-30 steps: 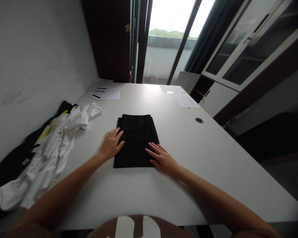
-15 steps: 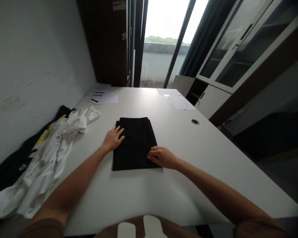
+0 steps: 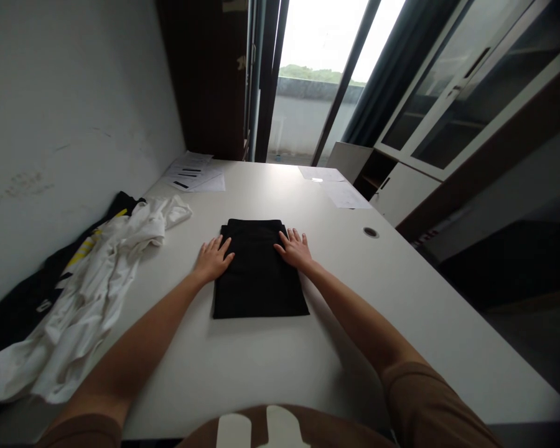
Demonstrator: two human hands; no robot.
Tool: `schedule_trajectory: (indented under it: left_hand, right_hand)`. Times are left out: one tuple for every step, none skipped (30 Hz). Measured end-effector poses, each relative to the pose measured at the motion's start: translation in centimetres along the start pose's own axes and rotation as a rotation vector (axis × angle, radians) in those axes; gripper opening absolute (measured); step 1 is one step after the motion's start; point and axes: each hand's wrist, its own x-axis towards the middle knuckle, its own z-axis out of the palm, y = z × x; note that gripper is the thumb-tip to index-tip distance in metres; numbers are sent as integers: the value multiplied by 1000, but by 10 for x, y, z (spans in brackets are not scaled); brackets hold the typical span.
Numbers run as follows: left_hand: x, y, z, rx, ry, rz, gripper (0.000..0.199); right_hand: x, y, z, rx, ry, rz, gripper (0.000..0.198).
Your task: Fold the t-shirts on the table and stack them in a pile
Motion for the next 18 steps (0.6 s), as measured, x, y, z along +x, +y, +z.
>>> schedule_trajectory:
  left_hand:
    - [0, 0, 0, -3, 3, -1, 63]
    - [-1, 1, 0, -5, 7, -6, 63]
    - [-1, 1, -1, -4, 13, -14, 63]
    - [-2, 1, -1, -2, 19, -28, 64]
    - [-2, 2, -2, 1, 24, -48, 65]
    - [-3, 2, -2, 6, 28, -69, 66]
    - [-3, 2, -3, 10, 30, -86, 66]
    - [-4, 3, -4, 12, 31, -95, 67]
    - [-4, 3, -4, 12, 30, -95, 67]
    - [-4, 3, -4, 11, 31, -91, 66]
    - [-4, 3, -4, 10, 35, -84, 66]
    - [-4, 3, -4, 8, 38, -77, 66]
    - [-4, 3, -4, 7, 41, -72, 65]
    - [-4, 3, -4, 6, 42, -69, 65]
    - [-4, 3, -3, 5, 41, -68, 65]
    - [-4, 3, -4, 5, 41, -67, 65]
    - [-4, 3, -4, 3, 39, -66, 65]
    - [-4, 4, -4, 0, 39, -66, 65]
  right_hand:
    - [4, -2, 0, 7, 14, -53, 66]
    - [8, -5, 1, 22, 23, -135, 66]
    - [12, -8, 2, 42, 18, -218, 64]
    - [17, -10, 3, 63, -1, -275, 63]
    - [22, -10, 5, 82, -29, -289, 62]
    - [28, -8, 7, 95, -54, -249, 61]
    - [34, -4, 9, 104, -71, -164, 61]
    - [40, 0, 10, 109, -73, -52, 62]
    - [46, 5, 11, 110, -62, 59, 63]
    - [50, 8, 12, 106, -40, 145, 65]
    - [53, 9, 12, 99, -12, 190, 66]
    - [54, 8, 13, 88, 19, 186, 67]
    - [53, 5, 15, 76, 48, 135, 68]
    - [52, 2, 17, 67, 69, 59, 68]
    - [49, -1, 19, 65, 77, -16, 67]
    - [47, -3, 21, 70, 69, -62, 67]
    - [46, -4, 23, 79, 50, -66, 67]
    - [45, -2, 25, 87, 29, -26, 68]
